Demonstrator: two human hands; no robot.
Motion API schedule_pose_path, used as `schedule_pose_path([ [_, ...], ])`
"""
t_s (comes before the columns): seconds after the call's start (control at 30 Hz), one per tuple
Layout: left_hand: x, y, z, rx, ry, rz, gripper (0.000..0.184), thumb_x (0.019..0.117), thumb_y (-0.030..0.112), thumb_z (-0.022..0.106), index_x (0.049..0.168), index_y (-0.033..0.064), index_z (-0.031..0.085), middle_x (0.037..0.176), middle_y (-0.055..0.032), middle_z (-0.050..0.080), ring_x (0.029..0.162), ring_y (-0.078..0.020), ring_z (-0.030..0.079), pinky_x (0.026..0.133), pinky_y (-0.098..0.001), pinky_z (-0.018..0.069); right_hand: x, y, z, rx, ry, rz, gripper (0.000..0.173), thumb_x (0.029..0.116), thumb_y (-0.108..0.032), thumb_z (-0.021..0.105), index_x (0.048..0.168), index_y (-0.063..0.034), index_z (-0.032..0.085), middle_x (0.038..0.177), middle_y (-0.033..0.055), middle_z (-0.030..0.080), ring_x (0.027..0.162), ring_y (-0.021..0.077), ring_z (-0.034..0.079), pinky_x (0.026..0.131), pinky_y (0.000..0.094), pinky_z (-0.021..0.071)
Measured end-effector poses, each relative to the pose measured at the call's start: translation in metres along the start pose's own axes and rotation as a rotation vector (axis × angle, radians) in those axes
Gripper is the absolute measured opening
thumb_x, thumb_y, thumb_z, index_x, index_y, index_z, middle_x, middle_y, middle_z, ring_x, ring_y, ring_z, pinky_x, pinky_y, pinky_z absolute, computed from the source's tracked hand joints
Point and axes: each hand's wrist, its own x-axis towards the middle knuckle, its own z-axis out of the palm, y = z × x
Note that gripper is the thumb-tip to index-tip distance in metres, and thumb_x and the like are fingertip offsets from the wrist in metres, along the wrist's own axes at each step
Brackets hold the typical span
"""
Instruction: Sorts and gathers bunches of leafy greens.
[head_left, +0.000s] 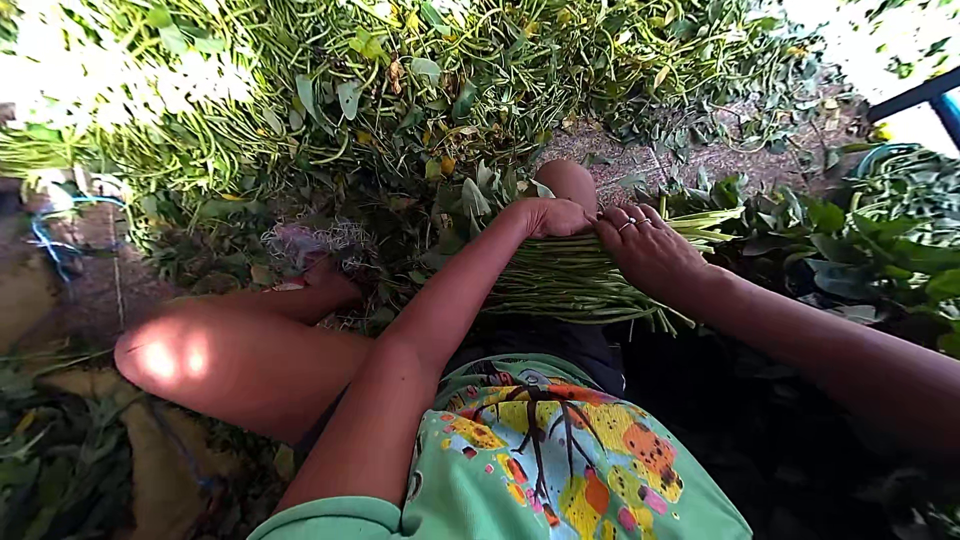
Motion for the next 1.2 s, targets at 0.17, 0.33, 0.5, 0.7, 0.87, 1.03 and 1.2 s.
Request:
schedule_pose_path([
  [0.17, 0.001, 0.009, 0.015, 0.47, 0.254, 0.022, 0.037, 0.1106, 0.016, 0.038, 0.119, -0.0089, 0.064, 0.116, -0.0289, 0.066, 0.112, -0.0415, 0.064, 0.097, -0.0593, 0.0479, 0.0, 0.01, 0.039, 0.332, -0.066, 0.181, 0.035, 0.0895, 0.009, 0.063, 0.123, 0.0113, 0.055, 0.122, 0.034, 0.062, 0.117, 0.0518, 0.062, 0.103, 0.0609, 0.047],
  [0.33, -0.024, -0.001, 0.047, 0.673, 0.49, 0.038, 0.041, 0.1118, 0.03, 0.04, 0.124, 0.0016, 0.067, 0.127, -0.0197, 0.066, 0.127, -0.0352, 0.058, 0.114, -0.062, 0.0314, -0.001, 0.017, 0.051, 0.373, -0.161, 0.244, 0.053, 0.0764, 0.005, 0.079, 0.124, 0.0088, 0.054, 0.113, 0.0315, 0.065, 0.11, 0.0501, 0.065, 0.1, 0.0622, 0.0469],
  [0.5, -0.021, -0.05, 0.044, 0.793, 0.778, 0.187, 0.046, 0.1098, 0.035, 0.043, 0.107, -0.0021, 0.071, 0.111, -0.0221, 0.069, 0.115, -0.0384, 0.065, 0.115, -0.058, 0.0352, -0.004, 0.016, 0.048, 0.462, -0.277, 0.332, 0.065, 0.0755, -0.005, 0.086, 0.131, 0.0034, 0.054, 0.125, 0.0284, 0.061, 0.116, 0.0472, 0.062, 0.099, 0.0613, 0.0498],
  [0.7, -0.025, -0.063, 0.065, 0.795, 0.85, 0.156, 0.045, 0.1087, 0.027, 0.04, 0.095, -0.0015, 0.071, 0.094, -0.0191, 0.071, 0.096, -0.0357, 0.069, 0.089, -0.0504, 0.0498, -0.007, -0.014, 0.015, 0.55, -0.582, 0.454, 0.059, 0.0838, -0.006, 0.081, 0.134, -0.0014, 0.05, 0.111, 0.0229, 0.065, 0.104, 0.0422, 0.066, 0.089, 0.0603, 0.053],
  [0.87, -0.015, -0.045, 0.075, 0.792, 0.843, -0.058, 0.047, 0.1104, 0.029, 0.036, 0.104, -0.0022, 0.071, 0.104, -0.021, 0.071, 0.105, -0.0358, 0.067, 0.092, -0.05, 0.0471, -0.006, 0.033, 0.013, 0.618, -0.475, 0.474, 0.089, 0.0764, -0.017, 0.091, 0.15, -0.0027, 0.043, 0.144, 0.0323, 0.047, 0.122, 0.053, 0.055, 0.097, 0.0708, 0.0456],
  [1.03, -0.009, -0.038, 0.078, 0.812, 0.873, -0.128, 0.047, 0.11, 0.027, 0.035, 0.101, -0.0044, 0.069, 0.102, -0.0231, 0.07, 0.103, -0.0369, 0.067, 0.091, -0.0498, 0.0479, -0.005, -0.025, -0.004, 0.533, -0.122, 0.365, 0.132, 0.0546, -0.055, 0.098, 0.156, 0.0019, 0.034, 0.155, 0.0319, 0.037, 0.139, 0.0497, 0.043, 0.111, 0.067, 0.0364],
  [1.2, -0.017, -0.037, 0.056, 0.683, 0.797, -0.088, 0.054, 0.1072, 0.041, 0.046, 0.128, -0.0058, 0.061, 0.131, -0.0275, 0.06, 0.13, -0.0425, 0.053, 0.108, -0.0542, 0.0399, -0.013, -0.032, 0.068, 0.444, -0.03, 0.277, 0.143, 0.05, -0.073, 0.089, 0.157, 0.0039, 0.032, 0.156, 0.0341, 0.037, 0.147, 0.0501, 0.034, 0.119, 0.067, 0.0215],
])
